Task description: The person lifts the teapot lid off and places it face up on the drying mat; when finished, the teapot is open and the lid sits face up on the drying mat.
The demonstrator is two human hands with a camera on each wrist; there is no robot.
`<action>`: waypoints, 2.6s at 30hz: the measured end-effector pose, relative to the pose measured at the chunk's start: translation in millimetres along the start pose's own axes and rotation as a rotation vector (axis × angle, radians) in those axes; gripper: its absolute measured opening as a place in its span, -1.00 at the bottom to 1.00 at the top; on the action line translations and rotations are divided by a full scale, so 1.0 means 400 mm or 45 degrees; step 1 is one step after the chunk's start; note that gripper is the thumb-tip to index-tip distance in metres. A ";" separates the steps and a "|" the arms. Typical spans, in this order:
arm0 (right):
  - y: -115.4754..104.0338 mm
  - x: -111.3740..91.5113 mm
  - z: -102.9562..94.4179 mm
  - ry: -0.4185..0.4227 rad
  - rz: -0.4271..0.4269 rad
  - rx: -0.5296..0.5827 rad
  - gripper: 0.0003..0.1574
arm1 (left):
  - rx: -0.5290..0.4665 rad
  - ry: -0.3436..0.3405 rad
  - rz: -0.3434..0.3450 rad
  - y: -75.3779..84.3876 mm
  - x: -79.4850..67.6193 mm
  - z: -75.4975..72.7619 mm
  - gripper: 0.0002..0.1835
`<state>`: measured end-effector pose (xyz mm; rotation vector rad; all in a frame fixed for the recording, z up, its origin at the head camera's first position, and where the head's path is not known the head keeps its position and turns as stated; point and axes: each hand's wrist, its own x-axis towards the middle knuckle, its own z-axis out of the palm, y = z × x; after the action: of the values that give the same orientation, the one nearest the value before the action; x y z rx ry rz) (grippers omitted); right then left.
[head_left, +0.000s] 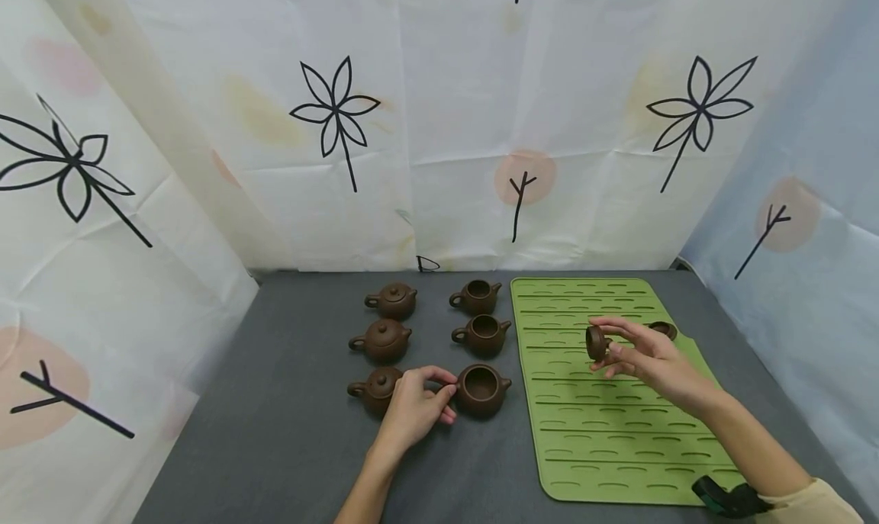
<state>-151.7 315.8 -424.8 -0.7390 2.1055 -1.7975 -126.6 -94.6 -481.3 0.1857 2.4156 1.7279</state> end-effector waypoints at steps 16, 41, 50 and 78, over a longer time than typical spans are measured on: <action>0.066 -0.011 -0.117 0.331 0.347 -0.456 -0.20 | 0.014 -0.005 0.015 -0.002 0.001 -0.001 -0.89; 0.103 0.006 -0.120 0.334 0.456 -0.873 -0.19 | 0.055 -0.028 0.035 0.020 -0.012 -0.041 -0.82; 0.062 0.013 -0.110 0.311 0.416 -0.891 -0.14 | 0.062 -0.020 0.074 0.038 -0.025 -0.110 -0.81; -0.092 0.283 0.251 -0.048 0.029 -0.151 -0.52 | 0.255 0.086 0.057 -0.081 -0.076 -0.399 -0.77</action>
<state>-186.3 167.1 -394.7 -0.7690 2.2015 -1.6459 -130.0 -258.7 -459.6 0.2110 2.6522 1.5311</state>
